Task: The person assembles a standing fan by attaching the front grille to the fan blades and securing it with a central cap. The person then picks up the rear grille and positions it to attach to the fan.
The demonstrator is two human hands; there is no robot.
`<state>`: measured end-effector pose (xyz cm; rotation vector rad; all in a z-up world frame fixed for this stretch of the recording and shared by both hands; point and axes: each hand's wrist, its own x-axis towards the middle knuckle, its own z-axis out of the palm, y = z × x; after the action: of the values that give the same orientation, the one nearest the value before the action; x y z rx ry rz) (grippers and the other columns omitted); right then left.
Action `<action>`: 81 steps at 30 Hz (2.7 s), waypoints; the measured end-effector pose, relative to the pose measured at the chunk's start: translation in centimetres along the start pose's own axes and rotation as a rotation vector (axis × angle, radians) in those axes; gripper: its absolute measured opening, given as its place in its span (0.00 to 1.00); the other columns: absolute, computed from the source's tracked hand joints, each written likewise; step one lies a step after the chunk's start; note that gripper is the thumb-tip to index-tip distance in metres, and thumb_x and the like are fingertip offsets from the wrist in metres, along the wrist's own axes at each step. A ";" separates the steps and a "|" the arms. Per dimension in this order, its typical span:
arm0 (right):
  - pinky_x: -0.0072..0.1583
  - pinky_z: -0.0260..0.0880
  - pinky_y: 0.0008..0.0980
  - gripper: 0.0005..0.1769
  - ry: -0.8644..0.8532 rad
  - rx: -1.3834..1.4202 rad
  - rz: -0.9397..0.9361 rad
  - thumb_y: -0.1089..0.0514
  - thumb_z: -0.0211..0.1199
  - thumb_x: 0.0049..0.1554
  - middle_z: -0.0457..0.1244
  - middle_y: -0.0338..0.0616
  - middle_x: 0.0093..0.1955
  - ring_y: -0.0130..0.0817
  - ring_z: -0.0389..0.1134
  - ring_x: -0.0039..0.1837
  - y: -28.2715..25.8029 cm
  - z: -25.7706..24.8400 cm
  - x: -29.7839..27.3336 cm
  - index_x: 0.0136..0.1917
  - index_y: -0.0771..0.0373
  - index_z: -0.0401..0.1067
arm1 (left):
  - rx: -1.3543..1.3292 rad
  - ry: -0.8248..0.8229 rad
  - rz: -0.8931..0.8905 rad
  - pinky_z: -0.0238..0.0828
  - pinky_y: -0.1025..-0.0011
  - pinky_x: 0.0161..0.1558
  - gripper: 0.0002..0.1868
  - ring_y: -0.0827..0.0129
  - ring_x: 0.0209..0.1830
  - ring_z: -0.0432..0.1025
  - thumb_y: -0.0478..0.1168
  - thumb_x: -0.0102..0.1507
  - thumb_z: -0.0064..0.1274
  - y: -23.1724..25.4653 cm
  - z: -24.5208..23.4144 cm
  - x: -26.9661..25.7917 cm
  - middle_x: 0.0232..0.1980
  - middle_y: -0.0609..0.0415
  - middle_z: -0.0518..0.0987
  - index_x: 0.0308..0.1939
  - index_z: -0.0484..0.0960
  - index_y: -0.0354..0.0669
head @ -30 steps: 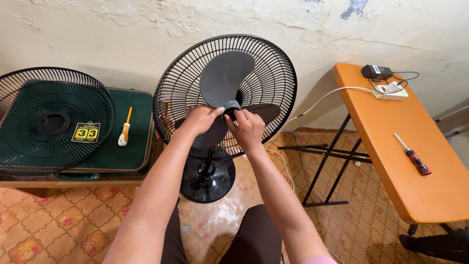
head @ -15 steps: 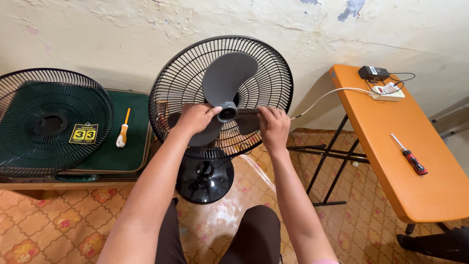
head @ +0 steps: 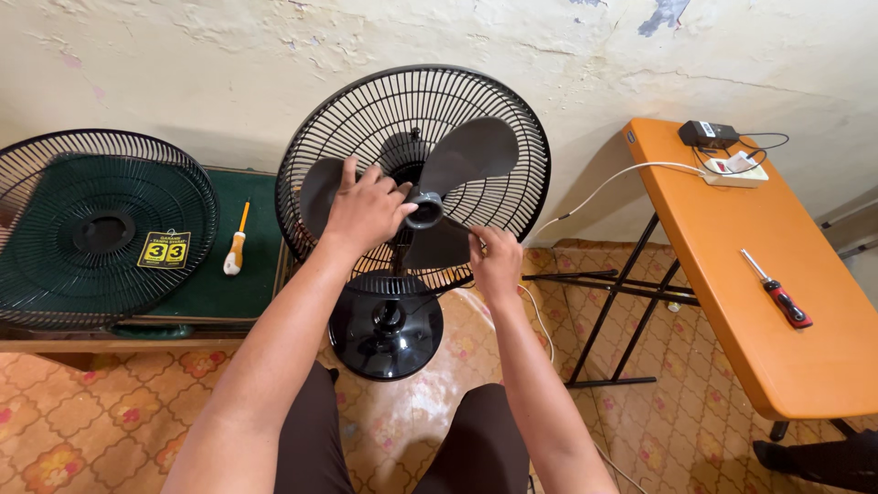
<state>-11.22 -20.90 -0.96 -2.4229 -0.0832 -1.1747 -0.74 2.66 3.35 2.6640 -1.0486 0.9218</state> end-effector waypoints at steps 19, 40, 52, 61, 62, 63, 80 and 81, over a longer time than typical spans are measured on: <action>0.49 0.67 0.45 0.16 0.100 -0.130 -0.004 0.51 0.80 0.43 0.67 0.46 0.43 0.45 0.69 0.48 -6.8 3.4 3.0 0.39 0.60 0.78 | -0.061 0.295 0.058 0.47 0.47 0.70 0.17 0.61 0.67 0.64 0.52 0.63 0.55 0.1 -1.2 -1.3 0.53 0.60 0.83 0.53 0.86 0.54; 0.57 0.74 0.35 0.09 0.027 0.296 0.117 0.63 0.74 0.52 0.70 0.50 0.54 0.42 0.74 0.55 -2.7 4.9 3.7 0.46 0.66 0.78 | -0.992 -0.004 -0.697 0.71 0.65 0.56 0.24 0.52 0.56 0.77 0.49 0.67 0.55 5.7 6.9 -5.1 0.54 0.40 0.83 0.61 0.80 0.37; 0.45 0.75 0.31 0.11 -0.094 0.201 0.264 0.54 0.73 0.54 0.72 0.45 0.44 0.35 0.76 0.43 -3.8 3.9 4.0 0.48 0.61 0.82 | -1.230 0.156 -0.682 0.72 0.70 0.42 0.18 0.69 0.34 0.77 0.47 0.68 0.55 3.3 9.2 -1.7 0.36 0.47 0.85 0.46 0.83 0.32; 0.40 0.69 0.40 0.20 -0.031 -0.082 0.309 0.40 0.74 0.51 0.70 0.41 0.33 0.41 0.72 0.36 -4.7 5.2 4.7 0.41 0.59 0.80 | -1.052 -0.019 -0.679 0.62 0.61 0.30 0.32 0.57 0.21 0.61 0.58 0.72 0.48 2.6 9.1 0.1 0.21 0.41 0.68 0.28 0.75 0.29; 0.39 0.69 0.40 0.21 -0.005 -0.095 0.261 0.40 0.74 0.50 0.70 0.41 0.33 0.41 0.71 0.36 -4.5 5.5 4.6 0.40 0.60 0.79 | -1.046 -0.043 -0.669 0.61 0.60 0.29 0.33 0.57 0.20 0.61 0.58 0.72 0.47 2.4 9.2 0.1 0.20 0.41 0.68 0.27 0.74 0.30; 0.39 0.68 0.40 0.20 0.015 -0.094 0.239 0.41 0.74 0.51 0.69 0.41 0.33 0.41 0.71 0.36 -4.4 5.8 4.4 0.39 0.60 0.78 | -1.040 -0.066 -0.659 0.61 0.59 0.29 0.34 0.56 0.20 0.61 0.59 0.71 0.45 2.1 9.2 0.1 0.19 0.41 0.67 0.25 0.73 0.30; 0.39 0.68 0.36 0.18 0.184 -0.028 0.142 0.47 0.76 0.51 0.68 0.39 0.36 0.39 0.70 0.36 -4.6 6.9 3.7 0.45 0.63 0.79 | -0.901 -0.114 -0.683 0.73 0.55 0.42 0.30 0.42 0.41 0.78 0.64 0.69 0.43 1.9 6.1 1.9 0.38 0.38 0.83 0.47 0.85 0.39; 0.38 0.67 0.36 0.18 0.165 -0.040 0.155 0.47 0.77 0.51 0.68 0.39 0.36 0.39 0.70 0.36 -4.6 7.0 3.8 0.44 0.63 0.78 | -0.912 -0.108 -0.671 0.74 0.55 0.42 0.30 0.42 0.41 0.78 0.63 0.68 0.43 1.8 6.1 1.9 0.39 0.38 0.83 0.47 0.84 0.39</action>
<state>-4.79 -14.40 -0.17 -2.3088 0.1768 -1.3097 2.18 -1.77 -0.56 2.0205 -0.3543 0.0982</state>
